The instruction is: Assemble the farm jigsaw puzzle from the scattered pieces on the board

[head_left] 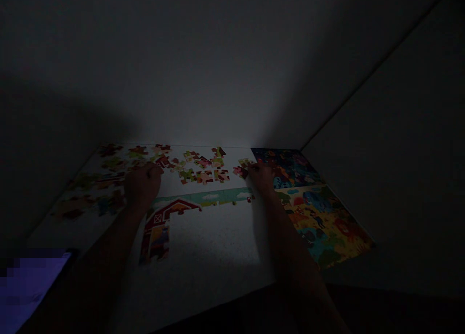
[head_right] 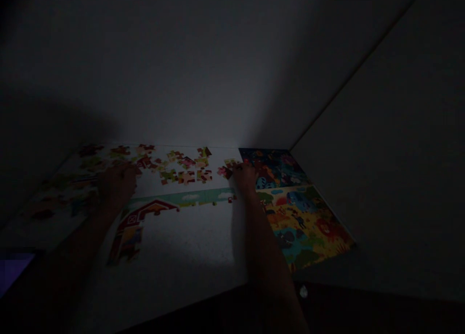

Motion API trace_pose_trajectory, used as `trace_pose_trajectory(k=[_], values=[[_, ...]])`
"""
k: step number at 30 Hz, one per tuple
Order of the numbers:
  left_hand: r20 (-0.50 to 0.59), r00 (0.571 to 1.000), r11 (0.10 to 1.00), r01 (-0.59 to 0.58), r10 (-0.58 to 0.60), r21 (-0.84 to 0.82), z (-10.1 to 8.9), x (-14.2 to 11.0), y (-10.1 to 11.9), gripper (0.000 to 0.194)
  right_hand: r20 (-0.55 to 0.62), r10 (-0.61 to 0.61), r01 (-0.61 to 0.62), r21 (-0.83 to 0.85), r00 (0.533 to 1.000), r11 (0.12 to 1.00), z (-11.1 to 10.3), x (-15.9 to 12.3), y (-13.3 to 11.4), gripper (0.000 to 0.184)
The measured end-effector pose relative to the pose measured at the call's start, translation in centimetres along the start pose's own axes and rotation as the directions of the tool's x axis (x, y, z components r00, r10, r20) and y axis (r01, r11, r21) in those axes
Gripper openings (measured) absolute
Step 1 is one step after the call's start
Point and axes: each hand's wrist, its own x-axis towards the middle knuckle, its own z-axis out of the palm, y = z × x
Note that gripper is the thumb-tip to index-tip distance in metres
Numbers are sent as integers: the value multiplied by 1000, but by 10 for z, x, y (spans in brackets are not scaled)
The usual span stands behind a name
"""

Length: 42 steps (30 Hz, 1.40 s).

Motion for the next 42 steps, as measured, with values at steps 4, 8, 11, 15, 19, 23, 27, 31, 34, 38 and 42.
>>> trace_pose_trajectory(k=[4,8,11,15,19,23,27,31,34,38,42], values=[[-3,1000,1000,-6,6,-30,0,-2,0,36,-20,25,-25,30,999,999,-1,-3,-3,26],[-12,1000,1000,-5,5,9,1,0,0,35,-5,61,-61,45,998,997,-2,-3,-6,27],[-39,999,999,-31,32,28,2,2,-1,33,14,96,-96,40,995,995,-1,-1,-8,28],[-32,997,997,-62,63,48,4,2,-1,32,2,146,-146,27,989,989,1,0,-12,28],[-29,997,993,-70,73,97,3,1,0,36,-5,180,-179,36,984,983,5,1,-14,25],[-22,997,988,-75,78,133,2,1,1,36,6,169,-169,39,986,985,6,-1,-13,27],[-19,998,994,-58,60,93,1,0,-1,35,-12,125,-125,30,992,992,3,-4,-10,31],[-14,998,997,-55,56,56,-1,0,-4,34,45,79,-80,20,996,997,-2,-7,-10,30],[-5,998,997,-55,56,51,-2,0,-4,34,110,35,-37,15,993,999,-4,-7,-12,27],[17,999,994,-49,47,101,-3,0,-2,35,154,-24,21,18,988,1000,-3,-8,-15,28],[64,994,985,-101,93,139,-3,-2,0,34,144,-79,76,26,986,997,-1,-9,-15,37]])
